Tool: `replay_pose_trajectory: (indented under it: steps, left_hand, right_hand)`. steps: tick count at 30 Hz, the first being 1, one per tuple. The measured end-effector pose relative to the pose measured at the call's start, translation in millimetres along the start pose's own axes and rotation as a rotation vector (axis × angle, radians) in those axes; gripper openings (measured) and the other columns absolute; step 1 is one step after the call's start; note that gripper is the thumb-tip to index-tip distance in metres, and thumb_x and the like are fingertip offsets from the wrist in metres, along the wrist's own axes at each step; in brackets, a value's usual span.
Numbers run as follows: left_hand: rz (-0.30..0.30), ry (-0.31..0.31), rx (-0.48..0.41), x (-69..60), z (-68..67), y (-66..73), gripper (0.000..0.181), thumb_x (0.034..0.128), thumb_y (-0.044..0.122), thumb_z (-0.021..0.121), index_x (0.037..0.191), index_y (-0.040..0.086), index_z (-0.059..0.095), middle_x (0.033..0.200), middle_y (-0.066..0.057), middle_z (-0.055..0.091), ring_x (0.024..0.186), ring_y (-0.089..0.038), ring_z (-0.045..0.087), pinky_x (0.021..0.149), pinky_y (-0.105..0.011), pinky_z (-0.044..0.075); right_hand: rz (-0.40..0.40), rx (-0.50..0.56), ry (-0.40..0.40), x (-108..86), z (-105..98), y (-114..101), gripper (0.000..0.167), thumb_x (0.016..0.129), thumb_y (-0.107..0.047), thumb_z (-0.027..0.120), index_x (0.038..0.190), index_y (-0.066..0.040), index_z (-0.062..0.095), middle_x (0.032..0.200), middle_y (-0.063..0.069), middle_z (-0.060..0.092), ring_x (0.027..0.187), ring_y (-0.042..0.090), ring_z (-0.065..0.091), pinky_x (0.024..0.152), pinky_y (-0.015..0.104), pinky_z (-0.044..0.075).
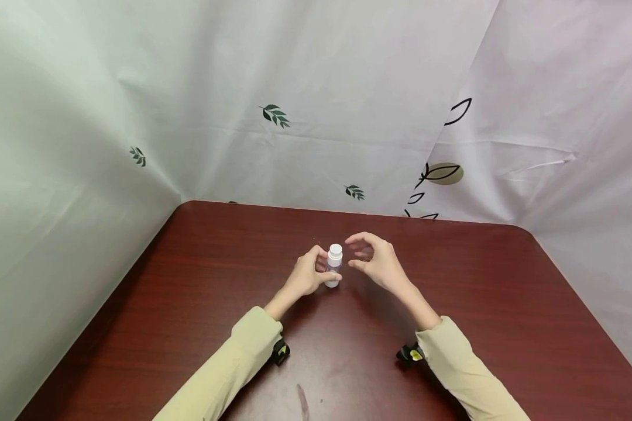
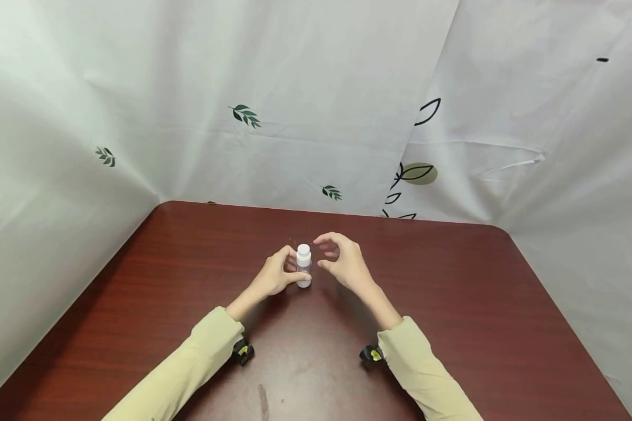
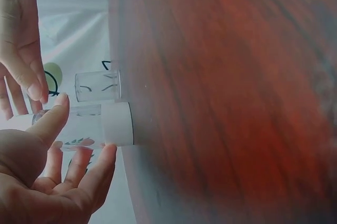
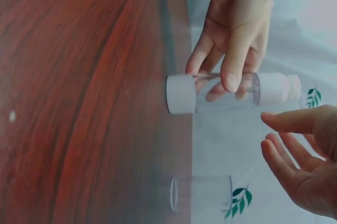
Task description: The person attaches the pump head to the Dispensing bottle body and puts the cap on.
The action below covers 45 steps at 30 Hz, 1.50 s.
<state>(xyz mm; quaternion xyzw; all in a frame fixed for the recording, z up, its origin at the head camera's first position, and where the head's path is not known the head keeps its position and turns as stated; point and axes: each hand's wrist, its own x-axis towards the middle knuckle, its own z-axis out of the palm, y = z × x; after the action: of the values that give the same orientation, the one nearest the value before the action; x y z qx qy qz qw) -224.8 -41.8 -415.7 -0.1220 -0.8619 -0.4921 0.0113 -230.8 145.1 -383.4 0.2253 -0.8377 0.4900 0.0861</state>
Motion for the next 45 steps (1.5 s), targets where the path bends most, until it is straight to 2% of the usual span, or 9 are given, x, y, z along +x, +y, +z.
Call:
replay_pose_trajectory:
  steps: [5, 13, 17, 21, 25, 32, 37, 41, 45]
  left_hand:
    - [0.011, -0.012, 0.006, 0.0, 0.0, 0.2, 0.042, 0.0735, 0.012, 0.083, 0.102, 0.001, 0.054, 0.093, -0.015, 0.066, 0.084, -0.025, 0.065, 0.075, -0.034, 0.054]
    - [0.013, -0.02, 0.021, 0.4, 1.2, 0.7, 0.041, 0.0747, 0.012, 0.082, 0.102, 0.001, 0.053, 0.095, -0.016, 0.065, 0.086, -0.026, 0.065, 0.077, -0.035, 0.053]
    - [0.005, -0.017, 0.018, 0.7, 1.0, 0.8, 0.041, 0.0744, 0.012, 0.082, 0.102, 0.002, 0.053, 0.095, -0.015, 0.065, 0.087, -0.026, 0.065, 0.078, -0.036, 0.053]
    - [0.023, -0.014, 0.018, 0.3, 0.3, 0.6, 0.041, 0.0738, 0.012, 0.083, 0.101, 0.002, 0.053, 0.094, -0.015, 0.065, 0.086, -0.026, 0.065, 0.077, -0.036, 0.053]
    - [0.032, -0.017, 0.02, 0.5, 0.2, 0.3, 0.042, 0.0736, 0.012, 0.083, 0.101, 0.002, 0.053, 0.094, -0.015, 0.065, 0.086, -0.026, 0.065, 0.077, -0.034, 0.053]
    - [0.017, -0.023, 0.021, 0.9, -0.1, 2.0, 0.042, 0.0737, 0.012, 0.083, 0.101, 0.001, 0.053, 0.095, -0.016, 0.066, 0.088, -0.027, 0.065, 0.078, -0.036, 0.054]
    - [0.022, -0.026, 0.027, 1.0, -0.1, 2.6, 0.042, 0.0739, 0.012, 0.082, 0.1, 0.001, 0.052, 0.095, -0.017, 0.066, 0.087, -0.028, 0.065, 0.077, -0.036, 0.054]
    - [0.023, -0.025, 0.025, 0.6, -0.6, 3.4, 0.041, 0.0739, 0.011, 0.082, 0.1, 0.001, 0.052, 0.095, -0.017, 0.065, 0.087, -0.028, 0.065, 0.077, -0.036, 0.054]
    - [0.017, -0.017, 0.024, 0.2, -0.4, 4.2, 0.041, 0.0737, 0.011, 0.082, 0.1, 0.001, 0.052, 0.094, -0.016, 0.065, 0.087, -0.027, 0.065, 0.077, -0.036, 0.054]
  right_hand:
    - [0.048, -0.038, 0.017, -0.8, -6, 3, 0.044, 0.07, 0.009, 0.078, 0.109, -0.004, 0.064, 0.111, 0.02, 0.066, 0.097, 0.039, 0.067, 0.085, 0.044, 0.055]
    - [0.1, -0.112, 0.047, -2.4, -13, 12, 0.048, 0.07, 0.002, 0.081, 0.113, -0.011, 0.063, 0.116, 0.017, 0.065, 0.087, 0.031, 0.066, 0.079, 0.047, 0.052]
    - [0.125, -0.093, 0.05, -3.1, -14, 16, 0.05, 0.07, 0.001, 0.081, 0.115, -0.009, 0.062, 0.116, 0.018, 0.065, 0.093, 0.033, 0.065, 0.084, 0.048, 0.051]
    - [0.129, -0.073, 0.059, -2.1, -14, 20, 0.053, 0.069, 0.001, 0.081, 0.118, -0.005, 0.06, 0.116, 0.018, 0.064, 0.103, 0.035, 0.063, 0.091, 0.048, 0.048]
    - [0.147, -0.031, 0.057, -0.9, -14, 21, 0.056, 0.068, 0.004, 0.081, 0.119, -0.002, 0.058, 0.118, 0.021, 0.062, 0.104, 0.037, 0.064, 0.094, 0.049, 0.048]
    - [0.26, 0.091, 0.05, 1.3, -12, 26, 0.058, 0.069, 0.009, 0.077, 0.122, 0.002, 0.054, 0.125, 0.028, 0.057, 0.105, 0.04, 0.064, 0.092, 0.046, 0.051]
    - [0.323, 0.154, 0.045, 4.1, -11, 29, 0.061, 0.069, 0.012, 0.075, 0.125, 0.003, 0.051, 0.13, 0.03, 0.052, 0.111, 0.043, 0.061, 0.099, 0.047, 0.047]
    - [0.354, 0.126, 0.037, 6.2, -10, 31, 0.063, 0.07, 0.009, 0.076, 0.127, 0.003, 0.05, 0.131, 0.03, 0.052, 0.117, 0.043, 0.056, 0.105, 0.049, 0.041]
    - [0.384, 0.106, 0.027, 6.7, -9, 33, 0.064, 0.07, 0.007, 0.077, 0.127, 0.004, 0.049, 0.13, 0.03, 0.053, 0.118, 0.042, 0.053, 0.105, 0.051, 0.039]
